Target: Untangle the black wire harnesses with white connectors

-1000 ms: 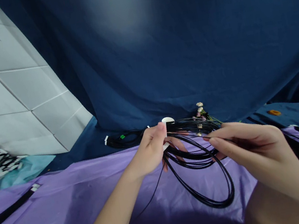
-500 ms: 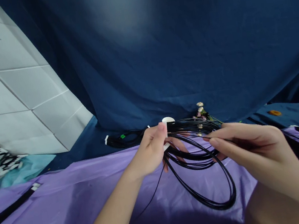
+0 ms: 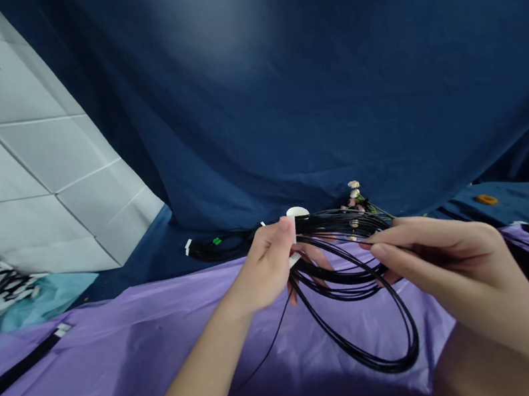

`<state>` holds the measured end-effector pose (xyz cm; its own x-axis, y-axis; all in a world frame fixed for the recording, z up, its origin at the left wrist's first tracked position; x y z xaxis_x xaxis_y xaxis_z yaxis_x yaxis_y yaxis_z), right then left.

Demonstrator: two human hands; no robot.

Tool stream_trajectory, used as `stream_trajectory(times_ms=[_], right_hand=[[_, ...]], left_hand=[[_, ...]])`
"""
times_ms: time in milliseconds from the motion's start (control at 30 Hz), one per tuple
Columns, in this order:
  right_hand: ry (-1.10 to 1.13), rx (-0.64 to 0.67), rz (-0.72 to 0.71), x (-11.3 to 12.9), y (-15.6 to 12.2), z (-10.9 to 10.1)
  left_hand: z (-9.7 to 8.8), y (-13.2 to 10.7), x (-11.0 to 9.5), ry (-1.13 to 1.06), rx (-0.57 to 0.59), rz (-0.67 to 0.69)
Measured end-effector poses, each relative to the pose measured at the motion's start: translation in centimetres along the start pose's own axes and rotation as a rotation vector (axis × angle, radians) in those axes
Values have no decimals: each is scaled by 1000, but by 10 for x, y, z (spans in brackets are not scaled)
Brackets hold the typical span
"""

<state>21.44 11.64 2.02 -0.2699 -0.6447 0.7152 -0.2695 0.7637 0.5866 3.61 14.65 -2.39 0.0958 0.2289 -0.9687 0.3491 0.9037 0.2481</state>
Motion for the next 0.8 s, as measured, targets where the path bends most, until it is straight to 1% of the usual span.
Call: stream_trajectory(times_ms=[133, 567, 700, 800], right_hand=[[-3, -15, -8, -1, 0, 0], [9, 4, -38, 1, 0, 0], [-55, -10, -33, 1, 0, 1], [-125, -57, -56, 3, -2, 1]], left_hand=[[0, 0, 1, -16, 0, -8], [1, -1, 1, -59, -30, -14], [1, -1, 0, -39, -19, -18], [0, 0, 0, -5, -17, -12]])
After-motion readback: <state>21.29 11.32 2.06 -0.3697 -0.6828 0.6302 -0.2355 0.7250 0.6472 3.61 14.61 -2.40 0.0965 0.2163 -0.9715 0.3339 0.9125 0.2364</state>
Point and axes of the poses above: each hand's wrist, its own y-axis towards the middle knuckle, its own z-axis out of the palm, x = y × z, the point moved 5 cm from there along y, towards the middle knuckle, and after that the axes turned 2 degrees about y, right-handed, at the moved point
